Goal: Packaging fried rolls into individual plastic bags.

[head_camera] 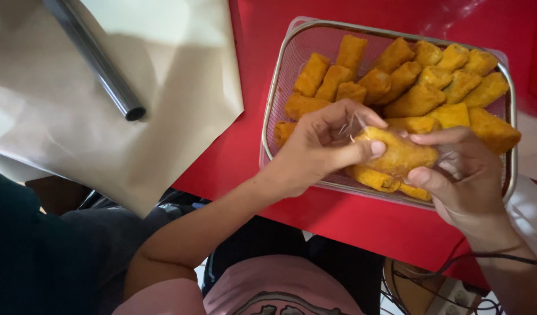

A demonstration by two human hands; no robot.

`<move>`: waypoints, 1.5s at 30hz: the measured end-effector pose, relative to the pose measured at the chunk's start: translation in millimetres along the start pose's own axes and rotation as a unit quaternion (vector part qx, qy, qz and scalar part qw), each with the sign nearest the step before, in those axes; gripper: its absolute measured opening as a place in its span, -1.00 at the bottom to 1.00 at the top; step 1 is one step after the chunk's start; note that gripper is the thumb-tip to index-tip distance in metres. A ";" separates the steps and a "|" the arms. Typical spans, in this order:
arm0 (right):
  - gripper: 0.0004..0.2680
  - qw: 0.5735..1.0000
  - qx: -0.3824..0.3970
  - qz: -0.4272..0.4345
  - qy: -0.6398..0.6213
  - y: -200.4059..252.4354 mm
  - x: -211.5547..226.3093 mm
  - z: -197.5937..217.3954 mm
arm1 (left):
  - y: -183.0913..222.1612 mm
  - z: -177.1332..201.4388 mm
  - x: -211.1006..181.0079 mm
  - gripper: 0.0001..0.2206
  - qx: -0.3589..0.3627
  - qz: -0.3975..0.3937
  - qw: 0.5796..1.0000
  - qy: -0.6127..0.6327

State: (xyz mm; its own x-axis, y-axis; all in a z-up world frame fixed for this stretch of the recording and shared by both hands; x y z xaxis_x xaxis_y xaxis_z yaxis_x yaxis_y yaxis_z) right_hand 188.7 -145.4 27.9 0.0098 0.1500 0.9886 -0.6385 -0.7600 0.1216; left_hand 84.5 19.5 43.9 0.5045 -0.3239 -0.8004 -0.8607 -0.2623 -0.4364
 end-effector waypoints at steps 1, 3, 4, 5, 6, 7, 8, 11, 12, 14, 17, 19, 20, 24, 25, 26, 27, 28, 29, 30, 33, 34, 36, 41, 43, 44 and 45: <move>-0.67 1.000 -0.002 0.000 0.000 1.3 -0.8 0.1 | -0.1 1.0 -0.8 -0.76 0.002 0.001 1.000 0.002; -0.69 0.999 -0.009 0.012 -0.034 5.3 0.6 3.5 | -0.9 2.1 -1.0 -0.81 -0.007 0.005 0.998 0.056; -0.69 0.999 -0.013 0.013 -0.033 4.6 1.8 3.2 | 0.0 1.9 0.3 -0.81 -0.004 0.005 0.998 0.059; -0.68 0.999 0.001 0.017 -0.046 3.9 4.4 0.8 | 0.3 4.3 4.0 -0.80 -0.018 0.015 0.997 0.071; -0.67 0.998 0.015 0.021 -0.058 3.3 7.3 -1.6 | 0.6 6.7 7.6 -0.79 -0.033 0.025 0.996 0.082; -0.67 0.998 0.009 0.023 -0.056 1.1 10.1 0.5 | -0.9 5.0 8.1 -0.79 -0.027 0.024 0.996 0.086; -0.64 1.000 -0.011 0.003 0.012 -2.1 9.0 2.0 | -2.7 4.5 7.3 -0.79 -0.022 0.017 0.997 0.071; -0.46 0.991 0.013 -0.010 0.129 -16.1 23.4 -11.8 | -8.0 2.0 9.5 -0.81 -0.005 0.006 0.999 0.048; -0.29 0.983 0.060 -0.007 0.176 -19.9 29.1 -25.4 | -9.4 0.6 11.6 -0.83 0.003 0.006 0.999 0.040; -0.40 0.979 0.038 -0.003 0.198 -16.8 32.8 -24.4 | -13.1 -0.7 10.2 -0.88 0.001 0.004 0.999 0.036; -0.57 0.972 -0.003 0.023 0.234 -10.9 43.3 -17.3 | -15.6 3.9 11.5 -0.92 -0.012 0.019 0.999 0.035; -0.63 0.967 -0.028 0.047 0.250 -5.3 48.3 -7.5 | -15.3 7.1 16.0 -0.91 -0.018 0.034 0.999 0.039; -0.67 0.979 -0.038 0.023 0.201 -4.6 43.4 3.7 | -15.7 9.3 17.3 -0.91 -0.030 0.031 0.997 0.063; -0.27 0.997 0.036 -0.068 0.004 -16.8 11.6 10.7 | -20.7 3.6 16.5 -0.90 -0.043 0.022 0.997 0.060; -0.27 0.997 0.023 -0.069 0.005 -13.7 11.7 11.9 | -21.8 -4.8 15.5 -0.90 -0.033 0.025 0.997 0.067; -0.45 0.996 0.023 -0.080 -0.015 -10.8 10.0 11.6 | -23.2 -8.0 12.8 -0.91 -0.031 0.020 0.999 -0.005; -0.62 0.995 0.027 -0.089 -0.036 -10.3 8.5 10.0 | -24.5 -9.7 8.0 -0.88 -0.031 0.013 0.996 -0.081; -0.62 0.995 0.018 -0.089 -0.036 -10.6 7.7 18.8 | -22.5 -17.4 4.7 -0.88 -0.024 0.014 0.997 -0.076; -0.64 0.995 0.031 -0.080 -0.055 -12.6 8.0 23.2 | -19.7 -18.2 -0.3 -0.75 -0.039 0.012 0.994 -0.098; -0.65 0.994 0.043 -0.071 -0.074 -14.6 8.6 27.5 | -16.8 -18.7 -5.9 -0.61 -0.054 0.009 0.991 -0.120; -0.79 0.978 -0.075 0.145 0.129 2.2 57.0 74.1 | 20.7 -30.2 -57.1 -0.63 -0.028 -0.143 0.913 -0.382; -0.79 0.977 -0.079 0.147 0.130 0.0 58.3 96.1 | 41.6 -20.9 -45.6 -0.63 -0.024 -0.146 0.913 -0.380; -0.72 0.958 -0.269 -0.034 0.088 -3.7 27.8 179.0 | 91.2 -11.8 -47.9 -0.62 -0.029 -0.254 0.776 -0.576; -0.76 0.908 -0.339 0.020 0.245 -34.0 -10.1 335.2 | 129.0 9.9 7.8 -0.65 -0.048 -0.211 0.715 -0.665; -0.77 0.910 -0.367 -0.013 0.195 -58.8 -46.3 397.1 | 130.1 15.2 22.7 -0.67 -0.046 -0.183 0.712 -0.676; -0.78 0.909 -0.384 -0.029 0.160 -67.8 -56.7 410.3 | 131.8 17.5 26.9 -0.63 -0.053 -0.187 0.707 -0.680; -0.78 0.908 -0.398 -0.049 0.124 -78.6 -71.2 420.8 | 136.2 19.3 30.1 -0.59 -0.061 -0.186 0.701 -0.685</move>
State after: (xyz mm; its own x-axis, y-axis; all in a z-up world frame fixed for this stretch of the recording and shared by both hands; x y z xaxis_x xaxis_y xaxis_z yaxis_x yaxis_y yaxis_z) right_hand 562.0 -362.4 -14.9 -0.0148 0.4054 0.9140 -0.9986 -0.0526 0.0072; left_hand -18.8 -8.4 -47.5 0.0805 0.9438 -0.3205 -0.6329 -0.2000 -0.7479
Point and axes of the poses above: each hand's wrist, its own y-axis away from the middle knuckle, its own z-axis out of the back of the hand, x = y × z, the point moved 10 cm from there along -y, towards the middle knuckle, and after that the axes turned 13 degrees about -z, right-handed, at the moved point
